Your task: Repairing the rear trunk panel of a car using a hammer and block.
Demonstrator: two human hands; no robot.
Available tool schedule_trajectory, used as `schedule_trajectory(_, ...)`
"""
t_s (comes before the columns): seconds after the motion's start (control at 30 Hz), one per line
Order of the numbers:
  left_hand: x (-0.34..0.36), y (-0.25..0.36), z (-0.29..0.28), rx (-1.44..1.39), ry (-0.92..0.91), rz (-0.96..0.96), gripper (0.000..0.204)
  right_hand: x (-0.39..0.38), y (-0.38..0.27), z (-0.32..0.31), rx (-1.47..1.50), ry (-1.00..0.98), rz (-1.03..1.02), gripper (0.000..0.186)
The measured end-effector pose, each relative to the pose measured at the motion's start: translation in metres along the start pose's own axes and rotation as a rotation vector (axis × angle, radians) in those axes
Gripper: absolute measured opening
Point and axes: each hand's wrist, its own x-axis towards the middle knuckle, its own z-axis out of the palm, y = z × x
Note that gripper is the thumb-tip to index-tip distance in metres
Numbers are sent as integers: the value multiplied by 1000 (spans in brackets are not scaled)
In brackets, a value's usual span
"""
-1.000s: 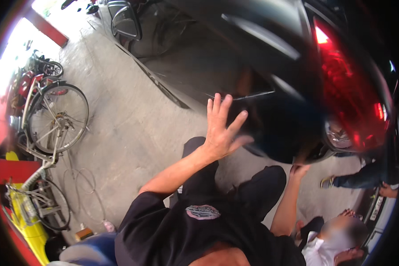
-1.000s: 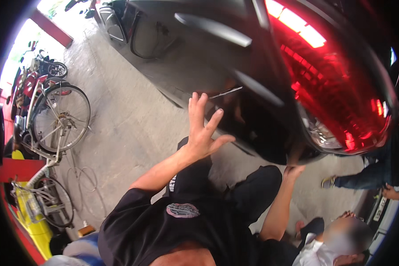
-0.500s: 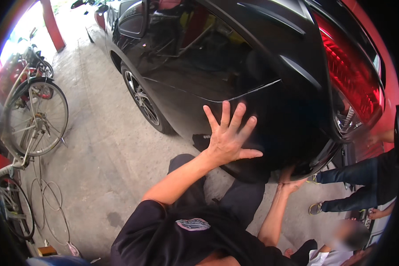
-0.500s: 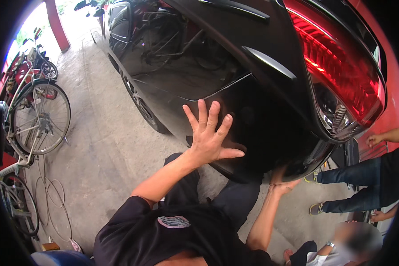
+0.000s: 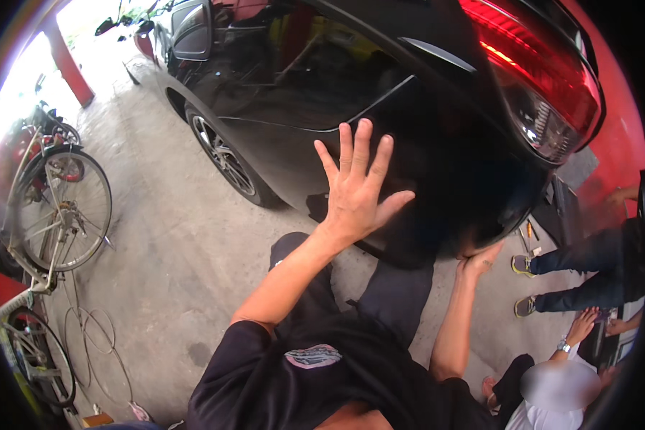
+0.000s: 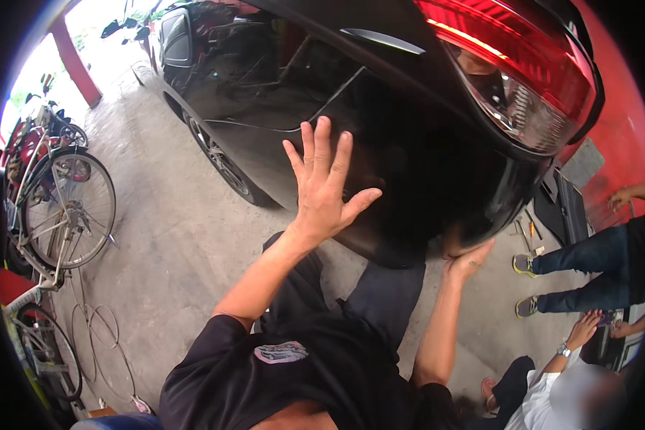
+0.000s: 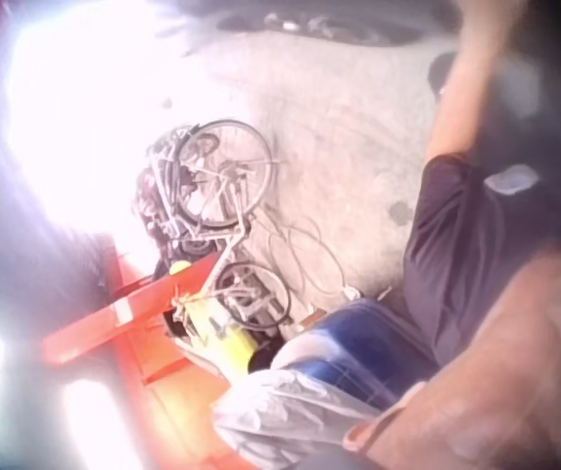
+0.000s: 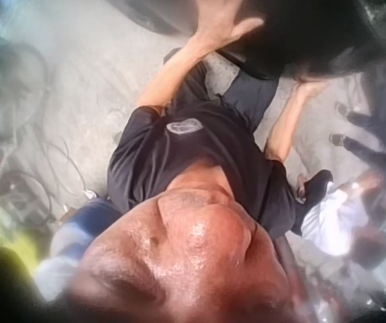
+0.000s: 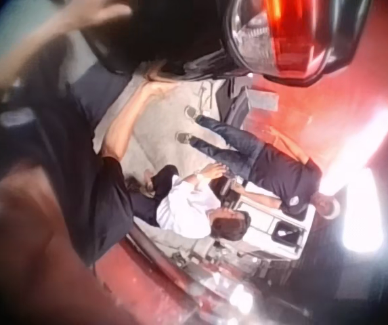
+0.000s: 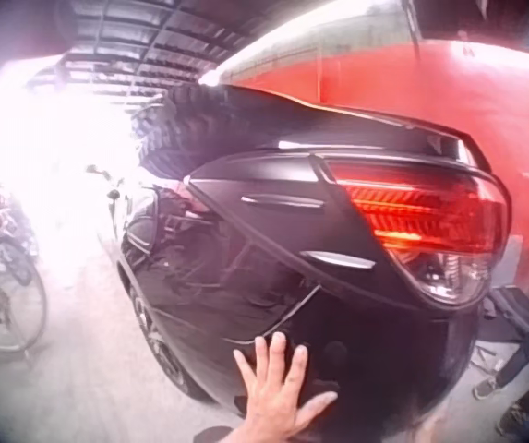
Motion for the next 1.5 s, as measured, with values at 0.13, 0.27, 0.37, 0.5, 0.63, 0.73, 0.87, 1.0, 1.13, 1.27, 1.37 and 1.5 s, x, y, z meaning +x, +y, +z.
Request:
schedule_trajectory(0.13, 2, 0, 20, 43, 71, 24, 115, -5, -11, 29, 170, 129, -6, 68)
schedule_trajectory(0.27, 3, 7, 15, 77, 14, 14, 112, 17, 14, -14, 277, 93, -7, 65)
schedule_trajectory(0.37, 7, 14, 19, 60, -3, 8, 110, 28, 26, -18, 238, 88, -85, 58)
schedule_trajectory(0.5, 12, 13, 23, 97, 20, -14, 108, 44, 33, -11, 42, 50, -270, 52)
schedule_trajectory(0.63, 13, 27, 16, 66, 18, -44, 107, 79, 62, -69, -210, 140, -306, 55)
schedule_trajectory(0.73, 6, 22, 12, 69, 16, -54, 109, 24, -13, -58, -512, 91, -501, 39)
schedule_trajectory(0.87, 4, 14, 6, -65, 114, -57, 112, -79, -118, 33, -453, -411, -1034, 16)
schedule_trajectory(1.0, 5, 14, -4, -68, 41, -89, 101, -137, -149, 171, -510, -1211, -1399, 10)
schedule_trajectory(1.13, 4, 16, -6, 51, 46, -79, 89, -131, -154, 256, -474, -1371, -1600, 13)
schedule_trajectory(1.27, 3, 18, -5, -155, 135, -117, 101, -101, -143, 299, -588, -1326, -1696, 26)
schedule_trajectory(1.37, 7, 13, -5, -166, 71, -119, 94, -100, -136, 298, -575, -1247, -1543, 32)
schedule_trajectory(1.5, -4, -3, -16, -150, 49, -57, 93, -101, -138, 296, -507, -1274, -1329, 30)
